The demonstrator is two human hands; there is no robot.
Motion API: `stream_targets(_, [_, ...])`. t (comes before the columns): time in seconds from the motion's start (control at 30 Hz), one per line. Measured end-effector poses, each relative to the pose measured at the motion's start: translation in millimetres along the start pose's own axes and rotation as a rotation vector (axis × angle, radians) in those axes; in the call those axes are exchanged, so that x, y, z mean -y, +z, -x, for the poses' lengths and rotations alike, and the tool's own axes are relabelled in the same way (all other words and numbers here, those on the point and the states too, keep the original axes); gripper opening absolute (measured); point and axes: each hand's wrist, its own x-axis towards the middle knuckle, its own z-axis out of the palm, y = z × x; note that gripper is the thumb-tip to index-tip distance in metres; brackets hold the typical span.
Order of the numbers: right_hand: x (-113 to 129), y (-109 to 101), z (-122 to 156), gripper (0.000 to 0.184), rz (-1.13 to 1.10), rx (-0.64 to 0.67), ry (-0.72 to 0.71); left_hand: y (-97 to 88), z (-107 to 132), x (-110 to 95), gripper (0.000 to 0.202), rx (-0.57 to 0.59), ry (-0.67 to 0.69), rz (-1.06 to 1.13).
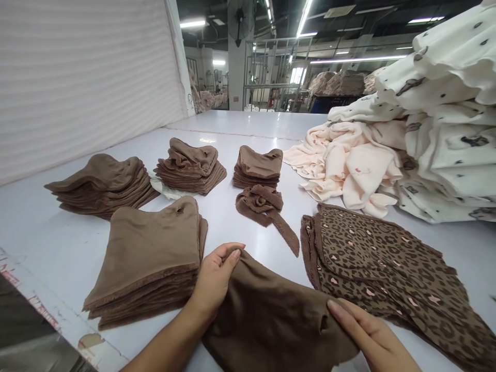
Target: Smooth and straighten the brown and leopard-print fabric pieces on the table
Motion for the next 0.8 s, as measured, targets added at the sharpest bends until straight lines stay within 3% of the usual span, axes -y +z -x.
stream_targets(0.1, [-11,3,-17,0.04,0.118,-0.122,-0.094,0.4,-9,16,0.029,-0.016,0.062,-0.094])
stream_targets(0.2, [-21,1,-28,0.054,0.332,-0.328,-0.155,-0.9,-9,24,0.035,-0.083,0.162,-0.207])
stream_targets(0.27, [-23,-1,-29,0.065,0.447,-0.458,-0.179,-0.1,-6,25,0.04,-0.129,0.32,-0.411])
stream_targets(0.33, [-23,-1,-27,0.064,0.555,-0.511,-0.18,4.1,-1,25,0.043,-0.071,0.501,-0.716])
stream_targets(0.4, [-22,1,-26,0.057,0.631,-0.475,-0.107,11.6,3,25,0.045,0.107,0.593,-0.993])
stream_targets(0.5, [-17,5,-29,0.056,0.719,-0.388,0.061,22.5,8,30,0.052,0.4,0.552,-1.191])
stream_targets(0.57, [-13,8,-34,0.061,0.755,-0.345,0.128,24.5,10,39,0.062,0.529,0.527,-1.261])
stream_targets(0.7, [-12,12,-41,0.053,0.701,-0.283,0.164,14.2,19,66,0.07,0.605,0.588,-1.301])
stream_targets(0.8, [-20,11,-43,0.042,0.527,-0.192,0.06,5.6,26,79,0.074,0.576,0.679,-1.344])
